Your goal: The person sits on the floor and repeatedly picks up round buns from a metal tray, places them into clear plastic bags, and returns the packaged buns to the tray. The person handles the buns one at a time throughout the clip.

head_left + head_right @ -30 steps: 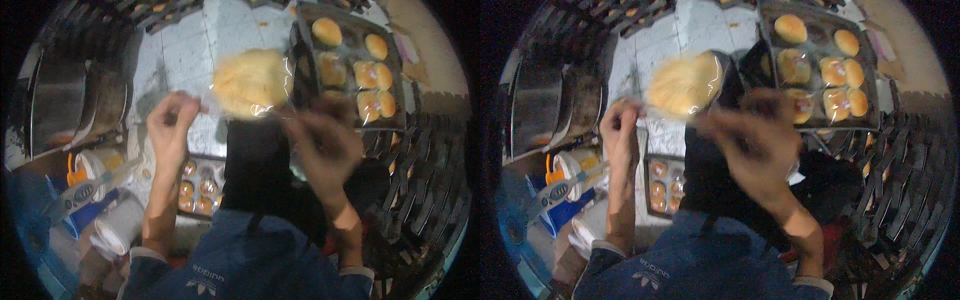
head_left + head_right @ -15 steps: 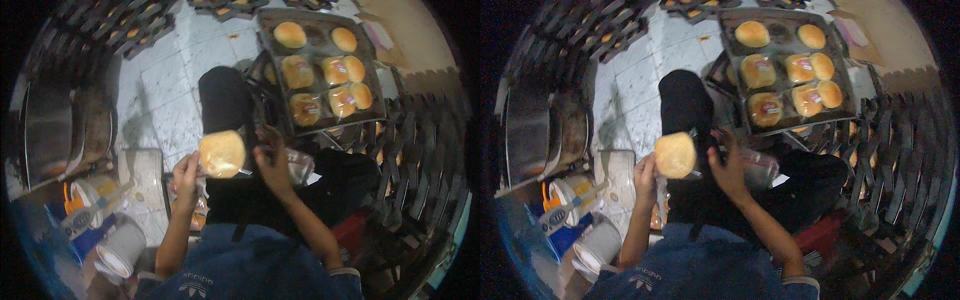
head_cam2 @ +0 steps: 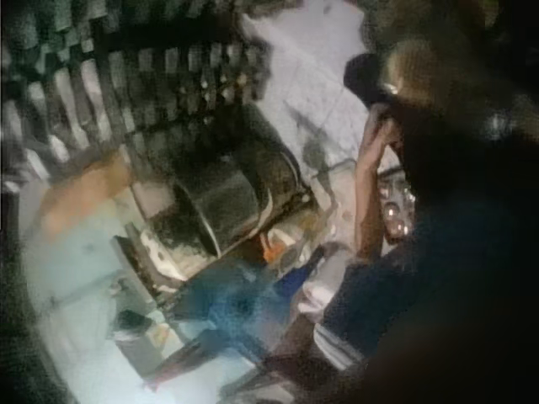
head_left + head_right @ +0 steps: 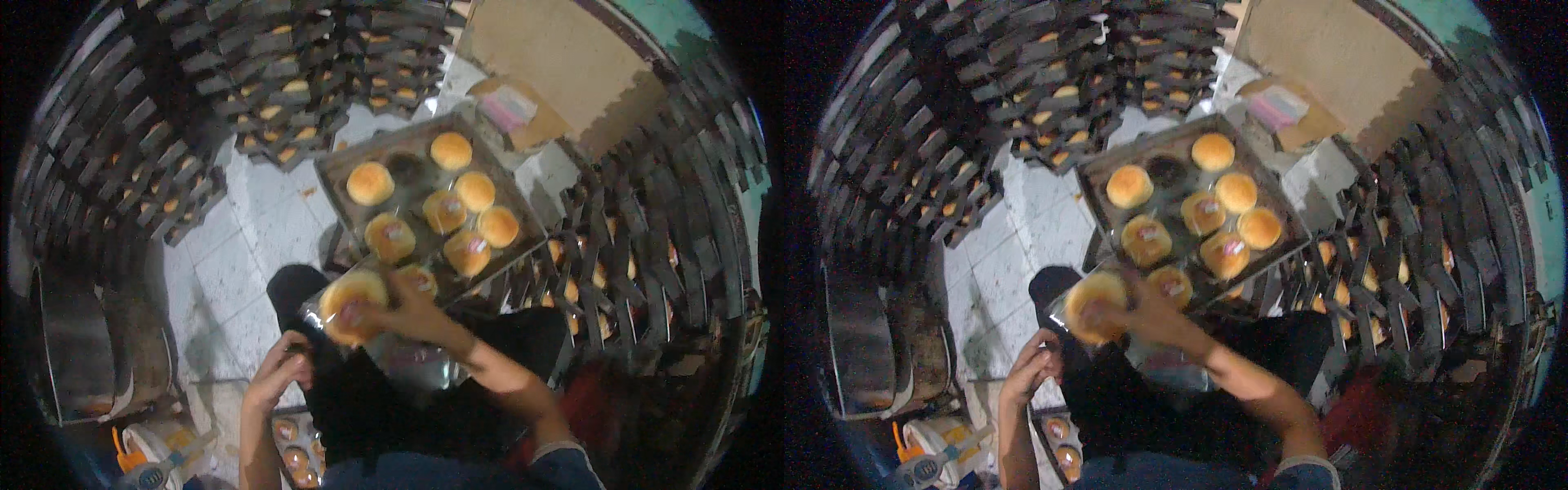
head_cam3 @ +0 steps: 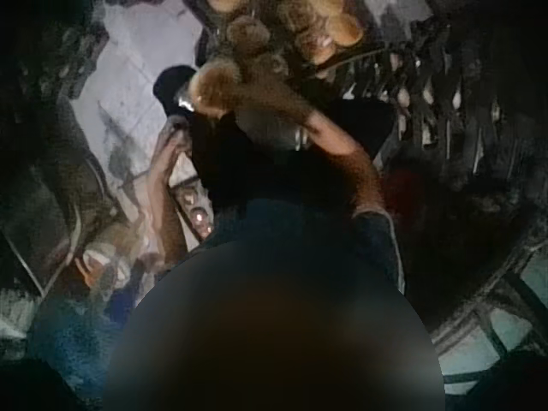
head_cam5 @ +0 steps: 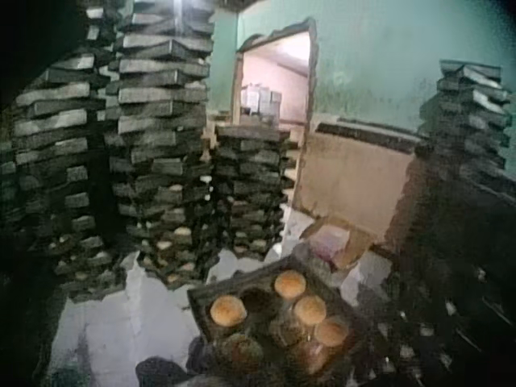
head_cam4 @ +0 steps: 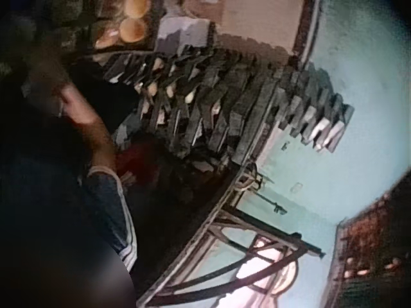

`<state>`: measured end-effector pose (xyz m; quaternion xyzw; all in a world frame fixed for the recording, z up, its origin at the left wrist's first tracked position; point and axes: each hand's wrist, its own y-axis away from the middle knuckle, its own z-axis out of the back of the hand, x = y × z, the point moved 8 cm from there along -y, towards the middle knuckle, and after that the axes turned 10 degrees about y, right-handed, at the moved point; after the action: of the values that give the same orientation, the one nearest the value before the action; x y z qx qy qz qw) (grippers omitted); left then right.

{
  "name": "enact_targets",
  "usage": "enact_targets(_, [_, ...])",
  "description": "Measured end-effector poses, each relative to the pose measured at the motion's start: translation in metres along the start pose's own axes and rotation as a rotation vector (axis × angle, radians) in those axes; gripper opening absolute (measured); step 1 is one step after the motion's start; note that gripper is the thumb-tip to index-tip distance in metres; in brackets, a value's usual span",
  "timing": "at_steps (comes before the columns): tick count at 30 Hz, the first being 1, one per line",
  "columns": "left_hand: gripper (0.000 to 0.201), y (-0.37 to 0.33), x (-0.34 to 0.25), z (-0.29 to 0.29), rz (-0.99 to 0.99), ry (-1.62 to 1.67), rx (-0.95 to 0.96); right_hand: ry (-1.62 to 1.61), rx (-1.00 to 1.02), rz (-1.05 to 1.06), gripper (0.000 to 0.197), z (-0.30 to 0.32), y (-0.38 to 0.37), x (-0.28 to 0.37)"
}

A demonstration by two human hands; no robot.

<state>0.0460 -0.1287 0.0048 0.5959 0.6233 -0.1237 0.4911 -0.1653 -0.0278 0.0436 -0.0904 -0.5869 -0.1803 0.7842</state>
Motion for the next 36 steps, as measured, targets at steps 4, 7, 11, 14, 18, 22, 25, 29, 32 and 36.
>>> enact_targets(4, [0.03,-0.106,-0.031,-0.061,-0.303,-0.316,0.116,0.387,-0.659,-0.072,0.082,0.156,-0.057,-0.026])
enact_targets(7, [0.029,-0.172,-0.048,-0.098,-0.47,-0.458,0.059,0.541,-0.802,-0.212,0.071,0.23,-0.111,-0.05])
enact_targets(11, [0.032,-0.227,-0.075,-0.133,-0.813,-0.818,-0.091,0.723,-0.733,-0.25,0.056,0.235,-0.157,-0.088])
enact_targets(14, [0.034,-0.259,-0.062,-0.132,-0.683,-0.995,-0.095,1.37,-0.736,0.032,0.046,0.194,-0.161,-0.087])
enact_targets(18, [0.026,-0.234,-0.046,-0.128,-0.71,-0.917,-0.072,1.196,-0.579,0.189,0.038,0.171,-0.133,-0.085])
enact_targets(22, [0.018,-0.162,-0.017,-0.143,-0.638,-0.567,0.048,0.952,-0.664,0.237,0.033,0.151,-0.02,-0.039])
enact_targets(25, [0.02,-0.116,0.033,-0.159,-0.48,-0.637,0.287,0.428,-0.667,-0.074,0.025,0.103,0.103,-0.056])
enact_targets(29, [0.025,-0.098,0.11,-0.15,-0.418,-0.916,0.456,0.212,-0.602,-0.445,0.026,0.013,0.2,-0.113])
enact_targets(32, [0.023,-0.104,0.134,-0.134,-0.671,-1.285,0.327,0.729,-0.338,-0.177,0.036,-0.035,0.198,-0.115])
enact_targets(36, [0.026,-0.133,0.169,-0.098,-0.296,-1.184,0.288,1.041,-0.211,-0.007,0.044,-0.071,0.183,-0.135])
